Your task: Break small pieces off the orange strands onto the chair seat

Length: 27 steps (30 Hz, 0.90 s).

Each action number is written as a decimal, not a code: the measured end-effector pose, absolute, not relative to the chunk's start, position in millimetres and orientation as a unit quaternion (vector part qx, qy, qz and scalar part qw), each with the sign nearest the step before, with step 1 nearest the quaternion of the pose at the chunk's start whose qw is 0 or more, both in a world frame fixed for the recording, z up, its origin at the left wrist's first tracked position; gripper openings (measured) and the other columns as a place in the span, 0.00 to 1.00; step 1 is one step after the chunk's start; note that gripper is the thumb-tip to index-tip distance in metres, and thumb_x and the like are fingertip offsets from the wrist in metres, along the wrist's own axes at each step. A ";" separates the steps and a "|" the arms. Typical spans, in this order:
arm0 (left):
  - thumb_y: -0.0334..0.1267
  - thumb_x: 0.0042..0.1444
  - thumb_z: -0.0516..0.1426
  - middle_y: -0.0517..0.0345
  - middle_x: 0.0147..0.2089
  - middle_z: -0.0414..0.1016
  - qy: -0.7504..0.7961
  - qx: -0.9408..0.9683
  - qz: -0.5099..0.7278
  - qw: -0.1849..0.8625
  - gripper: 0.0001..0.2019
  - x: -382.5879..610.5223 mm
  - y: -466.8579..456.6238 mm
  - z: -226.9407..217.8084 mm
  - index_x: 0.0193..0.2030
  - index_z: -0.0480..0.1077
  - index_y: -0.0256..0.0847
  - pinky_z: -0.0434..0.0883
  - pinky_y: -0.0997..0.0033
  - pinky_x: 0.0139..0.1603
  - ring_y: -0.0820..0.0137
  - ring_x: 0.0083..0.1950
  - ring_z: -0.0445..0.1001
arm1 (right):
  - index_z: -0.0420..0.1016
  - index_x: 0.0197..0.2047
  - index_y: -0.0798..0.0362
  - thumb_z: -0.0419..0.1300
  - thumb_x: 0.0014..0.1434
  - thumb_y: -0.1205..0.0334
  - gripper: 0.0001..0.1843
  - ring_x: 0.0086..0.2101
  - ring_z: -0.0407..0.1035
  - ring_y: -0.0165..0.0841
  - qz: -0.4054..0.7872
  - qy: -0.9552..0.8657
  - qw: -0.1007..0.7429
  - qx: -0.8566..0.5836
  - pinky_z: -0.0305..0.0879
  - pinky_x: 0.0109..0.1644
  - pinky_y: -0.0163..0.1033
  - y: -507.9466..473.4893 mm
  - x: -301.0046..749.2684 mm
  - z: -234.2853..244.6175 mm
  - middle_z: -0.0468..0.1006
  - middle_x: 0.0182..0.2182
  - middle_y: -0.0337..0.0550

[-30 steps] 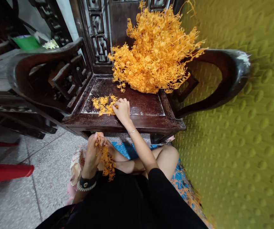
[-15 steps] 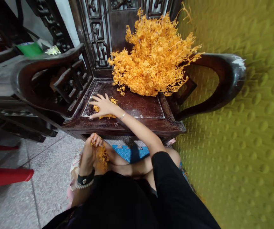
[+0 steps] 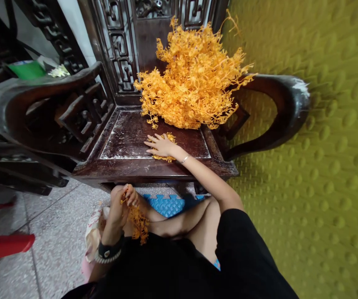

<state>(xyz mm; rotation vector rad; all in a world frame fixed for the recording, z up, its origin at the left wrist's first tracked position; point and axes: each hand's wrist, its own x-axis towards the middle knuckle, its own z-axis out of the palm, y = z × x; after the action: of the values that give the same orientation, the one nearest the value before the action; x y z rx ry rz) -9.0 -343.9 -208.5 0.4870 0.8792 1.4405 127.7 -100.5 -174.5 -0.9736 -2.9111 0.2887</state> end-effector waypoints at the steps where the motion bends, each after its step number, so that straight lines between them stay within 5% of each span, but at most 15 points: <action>1: 0.45 0.57 0.55 0.65 0.17 0.54 0.381 0.212 0.621 0.652 0.19 -3.4 -343.3 -208.7 0.20 0.56 0.40 0.58 0.75 0.24 0.76 0.20 0.56 | 0.61 0.66 0.44 0.52 0.63 0.45 0.30 0.66 0.46 0.57 0.096 -0.940 0.031 -0.327 0.41 0.65 0.70 -102.0 144.8 -174.1 0.52 0.68 0.45; 6: 0.44 0.58 0.55 0.66 0.18 0.52 0.373 0.207 0.580 0.694 0.18 22.3 -340.6 -206.3 0.21 0.56 0.41 0.56 0.75 0.23 0.76 0.20 0.53 | 0.57 0.67 0.43 0.49 0.64 0.44 0.31 0.67 0.46 0.54 0.139 -0.920 0.040 -0.364 0.37 0.66 0.68 -111.9 200.4 -164.6 0.49 0.69 0.47; 9: 0.46 0.60 0.54 0.66 0.18 0.53 0.360 0.228 0.566 0.706 0.20 34.6 -337.8 -200.1 0.21 0.56 0.40 0.58 0.75 0.24 0.76 0.20 0.53 | 0.56 0.68 0.42 0.46 0.66 0.45 0.29 0.66 0.51 0.45 0.186 -0.899 0.163 -0.363 0.33 0.68 0.65 -127.0 216.1 -148.8 0.55 0.68 0.45; 14: 0.49 0.59 0.56 0.64 0.18 0.55 0.342 0.277 0.572 0.692 0.21 55.9 -332.1 -183.5 0.21 0.59 0.39 0.60 0.74 0.27 0.76 0.22 0.56 | 0.74 0.54 0.46 0.45 0.67 0.48 0.23 0.52 0.70 0.38 0.280 -0.750 0.451 -0.396 0.60 0.60 0.50 -198.1 238.3 -130.6 0.77 0.51 0.45; 18: 0.51 0.57 0.57 0.64 0.19 0.59 0.357 0.272 0.566 0.692 0.18 74.3 -328.3 -177.0 0.27 0.67 0.38 0.59 0.75 0.26 0.76 0.22 0.57 | 0.81 0.40 0.46 0.58 0.60 0.50 0.13 0.42 0.72 0.39 0.352 -0.713 0.460 -0.396 0.65 0.51 0.49 -274.6 242.1 -149.9 0.79 0.39 0.45; 21: 0.50 0.58 0.57 0.64 0.21 0.63 0.375 0.265 0.568 0.683 0.17 86.4 -328.6 -179.7 0.44 0.73 0.38 0.59 0.76 0.26 0.76 0.23 0.57 | 0.80 0.38 0.44 0.66 0.53 0.56 0.08 0.44 0.70 0.41 0.345 -0.669 0.502 -0.426 0.64 0.52 0.50 -315.2 234.5 -174.3 0.78 0.40 0.45; 24: 0.47 0.59 0.56 0.65 0.22 0.61 0.370 0.254 0.582 0.679 0.19 93.4 -332.4 -181.0 0.53 0.71 0.39 0.59 0.77 0.26 0.77 0.23 0.57 | 0.78 0.43 0.42 0.65 0.54 0.58 0.11 0.46 0.69 0.41 0.341 -0.623 0.538 -0.454 0.63 0.54 0.49 -337.9 226.5 -196.4 0.77 0.42 0.45; 27: 0.42 0.60 0.56 0.65 0.24 0.62 0.334 0.240 0.579 0.704 0.17 92.9 -336.9 -175.6 0.54 0.71 0.39 0.62 0.78 0.28 0.77 0.25 0.60 | 0.72 0.52 0.43 0.68 0.51 0.57 0.24 0.50 0.68 0.42 0.389 -0.634 0.497 -0.447 0.62 0.56 0.50 -350.3 220.6 -213.8 0.75 0.49 0.46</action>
<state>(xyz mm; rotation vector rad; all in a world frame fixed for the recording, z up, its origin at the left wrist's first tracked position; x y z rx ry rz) 92.9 -336.9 -175.6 0.5332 0.7433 1.2867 220.6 -350.3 -213.8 -1.0817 -1.5344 0.9415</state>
